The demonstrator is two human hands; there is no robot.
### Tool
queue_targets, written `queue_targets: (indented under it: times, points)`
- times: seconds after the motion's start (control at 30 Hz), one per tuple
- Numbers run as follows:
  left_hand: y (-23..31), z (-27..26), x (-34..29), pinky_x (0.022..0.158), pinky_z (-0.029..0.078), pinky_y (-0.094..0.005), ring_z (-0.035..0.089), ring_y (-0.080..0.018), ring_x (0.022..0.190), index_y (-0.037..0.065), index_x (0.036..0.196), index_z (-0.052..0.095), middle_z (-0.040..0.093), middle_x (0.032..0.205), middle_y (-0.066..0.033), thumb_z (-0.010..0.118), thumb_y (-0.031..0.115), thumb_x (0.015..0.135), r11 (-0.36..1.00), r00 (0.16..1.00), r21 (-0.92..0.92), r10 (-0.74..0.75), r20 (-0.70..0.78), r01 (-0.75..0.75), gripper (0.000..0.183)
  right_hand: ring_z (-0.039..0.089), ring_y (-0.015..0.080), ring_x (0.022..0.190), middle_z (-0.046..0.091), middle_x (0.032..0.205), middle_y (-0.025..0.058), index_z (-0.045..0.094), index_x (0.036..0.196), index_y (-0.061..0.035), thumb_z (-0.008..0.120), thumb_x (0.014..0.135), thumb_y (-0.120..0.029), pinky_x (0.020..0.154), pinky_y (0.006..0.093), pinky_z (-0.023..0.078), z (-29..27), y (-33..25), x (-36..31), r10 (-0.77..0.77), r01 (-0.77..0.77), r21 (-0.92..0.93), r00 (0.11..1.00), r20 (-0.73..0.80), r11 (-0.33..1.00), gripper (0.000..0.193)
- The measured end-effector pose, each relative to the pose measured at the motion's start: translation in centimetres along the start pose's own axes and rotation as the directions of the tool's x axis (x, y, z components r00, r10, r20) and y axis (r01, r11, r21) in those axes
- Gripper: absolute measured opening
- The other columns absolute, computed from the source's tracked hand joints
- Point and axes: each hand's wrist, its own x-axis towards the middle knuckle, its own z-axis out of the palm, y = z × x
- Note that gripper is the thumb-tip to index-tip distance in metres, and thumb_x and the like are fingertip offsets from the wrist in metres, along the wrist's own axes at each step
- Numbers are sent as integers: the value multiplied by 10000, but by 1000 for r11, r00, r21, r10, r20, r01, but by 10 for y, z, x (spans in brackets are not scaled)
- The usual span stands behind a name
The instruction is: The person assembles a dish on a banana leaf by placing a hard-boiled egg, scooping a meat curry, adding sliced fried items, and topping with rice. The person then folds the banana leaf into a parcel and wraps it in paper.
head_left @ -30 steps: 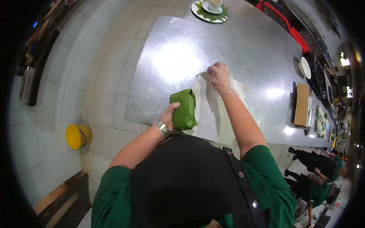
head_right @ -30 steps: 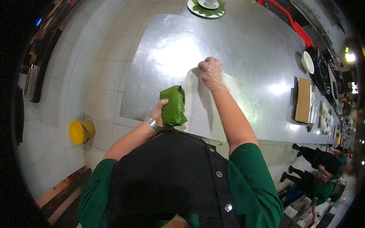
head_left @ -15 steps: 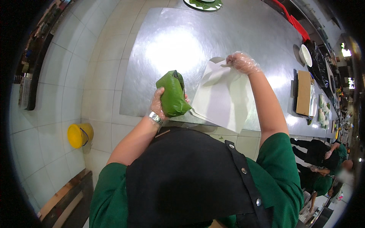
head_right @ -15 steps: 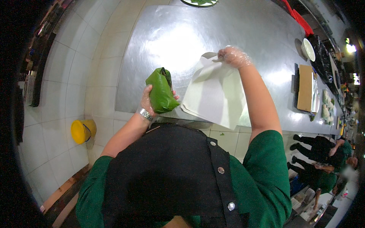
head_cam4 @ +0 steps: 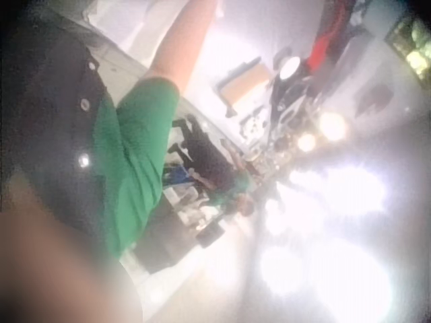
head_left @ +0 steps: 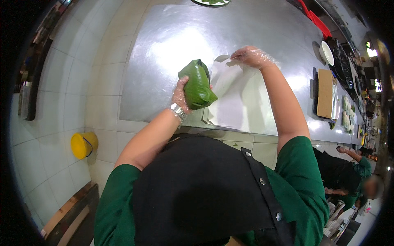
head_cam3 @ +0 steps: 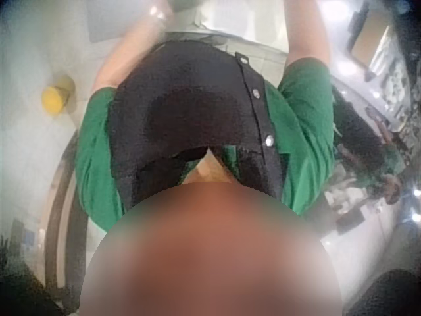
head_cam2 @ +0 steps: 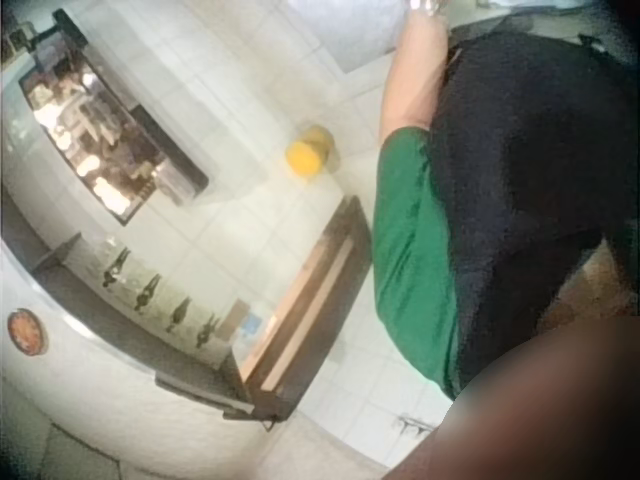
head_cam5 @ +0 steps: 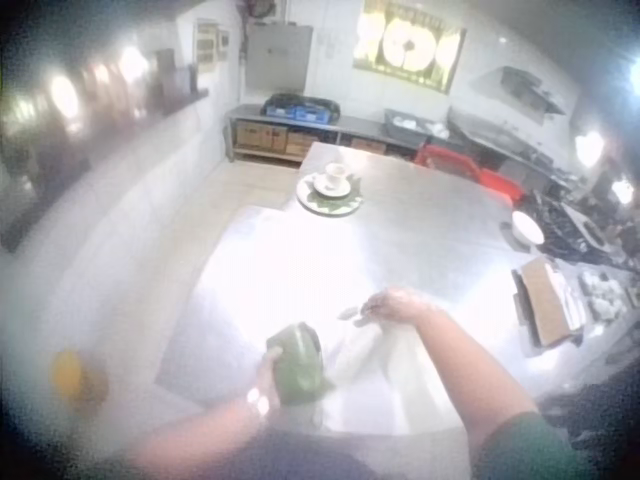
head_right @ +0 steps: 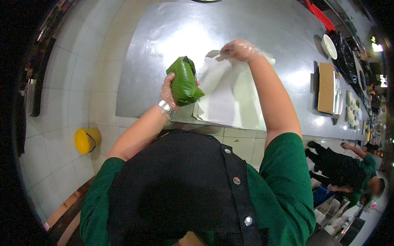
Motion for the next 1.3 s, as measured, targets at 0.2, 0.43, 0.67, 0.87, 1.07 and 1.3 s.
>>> queue_targets:
  times: [0.2,0.43,0.67,0.87,1.07,1.3]
  points:
    - [-25,-21,15,943,519,-595,631,-409,1055,18,1351,441,593,1151,-247,711,470,777,997,998,75,9,-60,-5,779,686,244,889,738,1004,49,753,1067,-194,691,852,-339,841,361,536,2,23,1,136,-133,-29,985,104,991,266]
    - [-26,-21,18,999,472,-625,608,-419,1085,11,1363,410,576,1150,-265,722,475,757,996,998,79,34,-45,-30,824,681,274,980,724,1062,92,675,1214,-201,674,867,-448,892,397,525,25,59,-4,-3,3,-99,1000,4,995,425]
    - [-27,-26,14,1007,461,-631,596,-422,1083,12,1388,377,551,1168,-266,728,466,741,997,993,76,41,-108,-33,865,611,337,1133,642,1241,141,433,1451,-185,592,913,-495,962,430,490,25,42,-12,75,-71,-321,997,-1,944,641]
    - [-29,-26,18,1001,461,-639,590,-441,1076,16,1399,360,542,1171,-270,718,467,752,993,992,102,66,-106,-55,866,564,336,1211,569,1361,122,348,1505,-251,611,871,-555,1027,441,462,47,84,-5,-14,-6,-255,997,-75,967,750]
    - [-29,-23,13,986,470,-641,591,-447,1069,29,1408,355,543,1163,-268,711,471,755,991,985,115,88,-147,-71,865,565,333,1206,557,1349,122,330,1513,-237,630,879,-542,1026,439,459,36,64,-16,61,-69,-311,997,-36,948,765]
    - [-29,-14,16,1003,454,-639,598,-441,1057,44,1386,390,550,1156,-267,705,489,750,994,989,106,41,-144,-26,838,427,319,1326,513,1371,117,310,1518,-171,651,877,-485,1153,513,250,71,105,-24,-286,66,-415,821,-495,907,791]
